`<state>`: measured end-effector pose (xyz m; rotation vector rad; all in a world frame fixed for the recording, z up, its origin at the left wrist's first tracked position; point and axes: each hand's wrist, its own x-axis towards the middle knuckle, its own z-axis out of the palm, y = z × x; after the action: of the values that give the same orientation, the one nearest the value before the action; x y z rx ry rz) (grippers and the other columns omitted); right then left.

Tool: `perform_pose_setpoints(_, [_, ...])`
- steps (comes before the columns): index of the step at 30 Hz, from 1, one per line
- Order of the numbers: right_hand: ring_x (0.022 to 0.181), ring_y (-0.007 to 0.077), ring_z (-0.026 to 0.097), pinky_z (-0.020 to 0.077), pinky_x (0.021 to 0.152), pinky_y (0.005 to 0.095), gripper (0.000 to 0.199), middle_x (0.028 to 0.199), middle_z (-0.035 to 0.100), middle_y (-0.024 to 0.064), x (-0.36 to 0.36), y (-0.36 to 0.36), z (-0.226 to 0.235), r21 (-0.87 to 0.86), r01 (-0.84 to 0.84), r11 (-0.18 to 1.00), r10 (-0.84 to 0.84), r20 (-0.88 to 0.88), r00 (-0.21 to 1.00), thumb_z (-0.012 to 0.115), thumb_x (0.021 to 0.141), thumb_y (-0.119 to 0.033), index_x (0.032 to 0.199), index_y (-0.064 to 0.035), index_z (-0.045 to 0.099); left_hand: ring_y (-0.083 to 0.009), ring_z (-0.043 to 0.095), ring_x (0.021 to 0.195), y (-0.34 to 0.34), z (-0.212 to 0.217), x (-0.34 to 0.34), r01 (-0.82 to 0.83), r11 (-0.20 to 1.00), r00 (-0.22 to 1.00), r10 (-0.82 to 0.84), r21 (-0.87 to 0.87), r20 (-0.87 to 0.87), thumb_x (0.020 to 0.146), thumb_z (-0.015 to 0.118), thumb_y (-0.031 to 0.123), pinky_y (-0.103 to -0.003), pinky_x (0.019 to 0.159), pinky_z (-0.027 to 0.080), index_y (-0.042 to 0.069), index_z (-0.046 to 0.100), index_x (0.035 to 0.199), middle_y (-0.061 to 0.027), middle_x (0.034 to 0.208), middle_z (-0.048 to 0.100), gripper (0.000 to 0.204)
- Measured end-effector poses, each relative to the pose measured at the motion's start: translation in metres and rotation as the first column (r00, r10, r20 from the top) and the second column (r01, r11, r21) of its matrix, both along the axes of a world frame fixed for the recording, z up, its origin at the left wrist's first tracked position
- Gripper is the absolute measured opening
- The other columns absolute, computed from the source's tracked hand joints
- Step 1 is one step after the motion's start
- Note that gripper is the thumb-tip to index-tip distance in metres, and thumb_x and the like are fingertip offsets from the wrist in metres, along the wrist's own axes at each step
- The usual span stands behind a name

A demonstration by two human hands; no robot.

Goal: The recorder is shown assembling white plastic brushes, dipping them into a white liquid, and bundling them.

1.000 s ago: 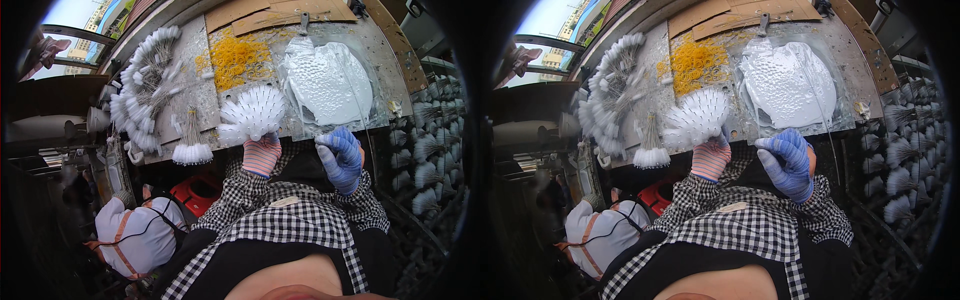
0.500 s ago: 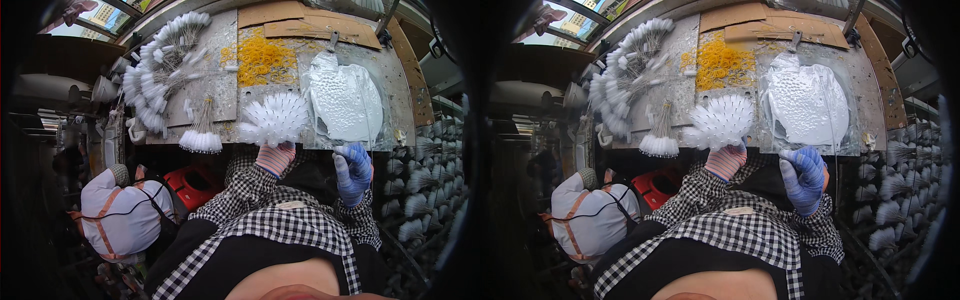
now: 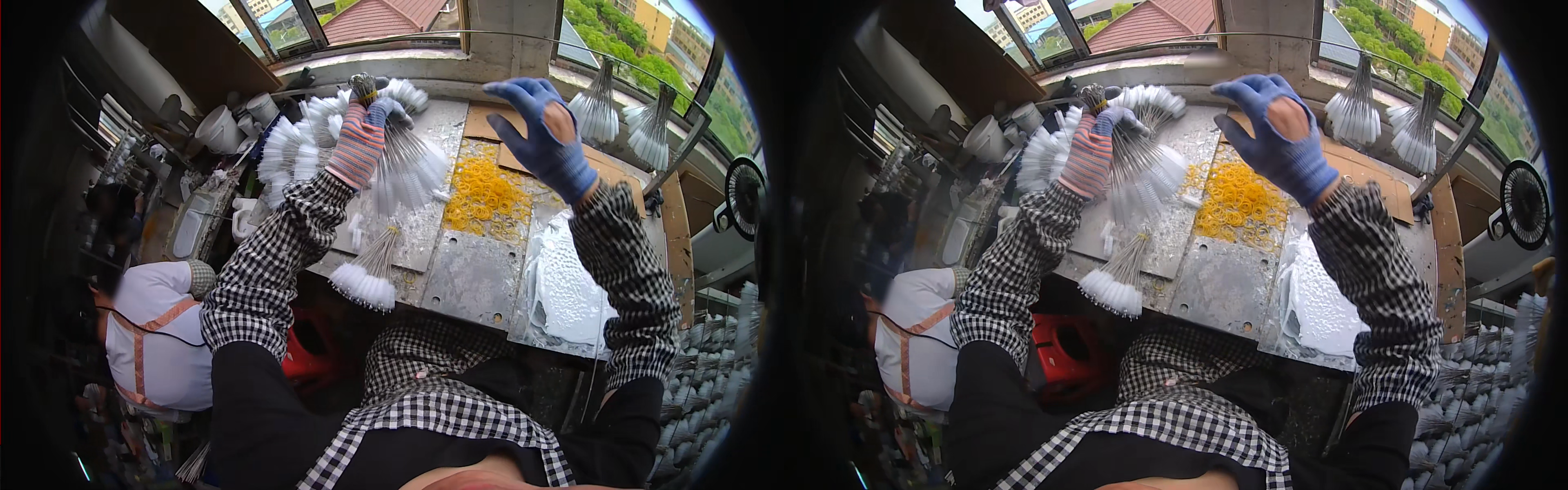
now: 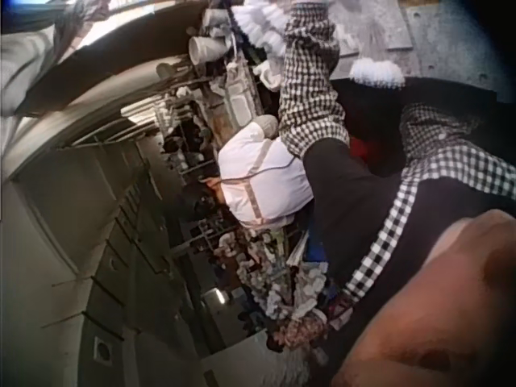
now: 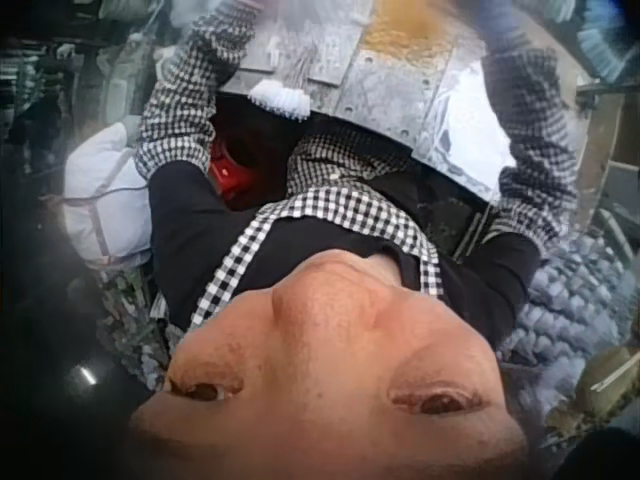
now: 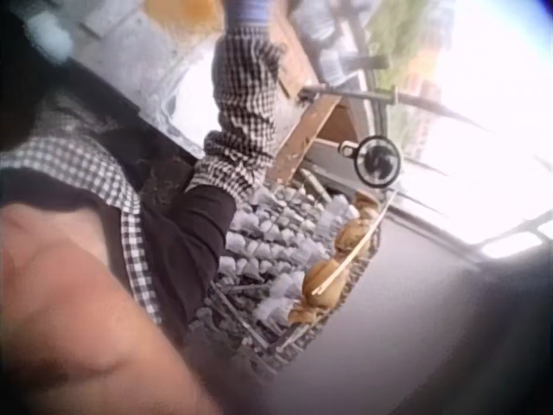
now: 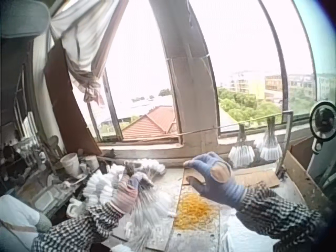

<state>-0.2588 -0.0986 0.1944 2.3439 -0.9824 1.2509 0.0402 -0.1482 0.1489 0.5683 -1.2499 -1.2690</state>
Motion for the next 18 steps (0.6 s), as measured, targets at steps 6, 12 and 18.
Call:
perform_pose_setpoints(6, [0.127, 0.0333, 0.059, 0.0439, 0.109, 0.0435, 0.059, 0.132, 0.064, 0.0123, 0.047, -0.205, 0.0, -0.318, 0.305, 0.898, -0.384, -0.23, 0.894, 0.072, 0.089, -0.037, 0.143, -0.02, 0.056, -0.0162, 0.063, 0.067, -0.089, -0.016, -0.001, -0.217, 0.976, 0.964, 0.21, 0.024, 0.162, 0.104, 0.061, 0.021, -0.036, 0.063, 0.061, 0.01, 0.056, 0.112, -0.0034, 0.081, 0.061, 0.014])
perform_pose_setpoints(12, [0.108, 0.0308, 0.069, 0.054, 0.089, 0.0457, 0.041, 0.114, 0.072, 0.0106, 0.104, -0.224, 0.009, 0.191, 0.274, 0.942, -0.19, -0.367, 0.911, 0.062, 0.097, -0.042, 0.135, -0.0268, 0.063, -0.0157, 0.06, 0.062, -0.15, -0.039, 0.042, -0.352, 0.932, 0.933, 0.34, 0.089, 0.121, 0.101, 0.065, 0.02, -0.035, 0.059, 0.059, 0.008, 0.062, 0.104, -0.0021, 0.076, 0.061, 0.013])
perform_pose_setpoints(18, [0.087, 0.0278, 0.072, 0.0563, 0.074, 0.041, 0.019, 0.094, 0.075, 0.0066, 0.101, -0.183, -0.01, 0.092, 0.0, 0.996, 0.016, -0.177, 0.984, 0.066, 0.095, -0.032, 0.107, -0.0201, 0.077, -0.0181, 0.058, 0.062, -0.154, -0.037, 0.042, -0.139, 0.969, 0.981, 0.163, 0.207, -0.104, 0.102, 0.061, 0.016, -0.038, 0.062, 0.059, 0.007, 0.058, 0.095, -0.0028, 0.074, 0.058, 0.012])
